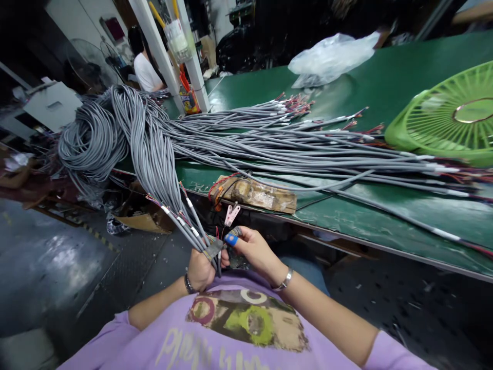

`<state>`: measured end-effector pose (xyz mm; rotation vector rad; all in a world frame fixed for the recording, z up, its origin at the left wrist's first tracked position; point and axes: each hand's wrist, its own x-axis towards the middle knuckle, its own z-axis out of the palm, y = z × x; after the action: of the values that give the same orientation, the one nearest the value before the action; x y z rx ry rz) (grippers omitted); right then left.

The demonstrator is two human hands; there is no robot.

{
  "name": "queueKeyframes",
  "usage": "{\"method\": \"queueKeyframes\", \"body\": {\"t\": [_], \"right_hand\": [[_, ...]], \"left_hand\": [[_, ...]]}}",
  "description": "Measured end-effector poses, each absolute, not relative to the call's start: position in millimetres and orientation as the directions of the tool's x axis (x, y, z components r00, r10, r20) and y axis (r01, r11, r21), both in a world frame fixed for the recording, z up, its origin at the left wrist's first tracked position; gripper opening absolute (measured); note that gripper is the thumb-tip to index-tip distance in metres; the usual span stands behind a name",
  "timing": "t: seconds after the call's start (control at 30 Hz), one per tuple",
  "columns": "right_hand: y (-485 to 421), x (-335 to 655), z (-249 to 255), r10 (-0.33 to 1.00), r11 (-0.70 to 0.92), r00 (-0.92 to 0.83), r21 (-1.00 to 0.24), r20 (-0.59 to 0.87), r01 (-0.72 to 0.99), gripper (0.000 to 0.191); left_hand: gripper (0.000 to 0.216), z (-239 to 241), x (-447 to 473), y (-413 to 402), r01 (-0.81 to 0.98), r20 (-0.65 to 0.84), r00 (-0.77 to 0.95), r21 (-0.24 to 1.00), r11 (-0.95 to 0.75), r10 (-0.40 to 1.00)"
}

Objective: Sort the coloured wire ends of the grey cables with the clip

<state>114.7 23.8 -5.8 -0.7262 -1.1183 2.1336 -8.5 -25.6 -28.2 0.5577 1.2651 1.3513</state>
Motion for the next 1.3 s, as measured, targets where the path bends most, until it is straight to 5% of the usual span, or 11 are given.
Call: {"method": "queueKeyframes", "body": {"t": [0.3, 0.57, 0.73, 0.87, 1.0, 1.13, 1.3], "right_hand": [[33, 128, -23, 0.806, -0.440, -0.544, -0.851, -0.234, -0.286, 0.037], [27, 113, -2, 0.695, -0.485, -0.692, -0.837, -0.195, -0.252, 0.030], [21, 104, -5, 0.778, -0.491, -0.580, -0.809, -0.241, -0.323, 0.029], [33, 112, -20, 0.881, -0.472, -0.286, -0.754, -0.378, -0.457, 0.025], [49, 124, -30, 0.817, -0.577, -0.348, -0.644, -0.460, -0.502, 0.022], [60, 123, -26, 0.769, -0.620, -0.520, -0.635, -0.372, -0.462, 0.031], [68, 111, -19, 0.837, -0.443, -0.505, -0.800, -0.209, -0.404, 0.039]], "left_hand": [[0.033, -14, -12, -20, -0.429, -0.338, -0.214, 0.875, 0.223, 0.916], [0.033, -18, -10, -21, -0.315, -0.343, -0.138, 0.905, 0.287, 0.929], [0.034, -19, -10, -22, -0.323, -0.359, -0.160, 0.899, 0.295, 0.919], [0.032, -20, -13, -26, -0.361, -0.341, -0.119, 0.890, 0.279, 0.932], [0.032, -17, -17, -26, -0.435, -0.354, -0.108, 0.857, 0.276, 0.929], [0.032, -8, -17, -19, -0.477, -0.394, -0.051, 0.817, 0.324, 0.918], [0.032, -1, -10, -6, -0.489, -0.404, 0.003, 0.797, 0.354, 0.915]]}}
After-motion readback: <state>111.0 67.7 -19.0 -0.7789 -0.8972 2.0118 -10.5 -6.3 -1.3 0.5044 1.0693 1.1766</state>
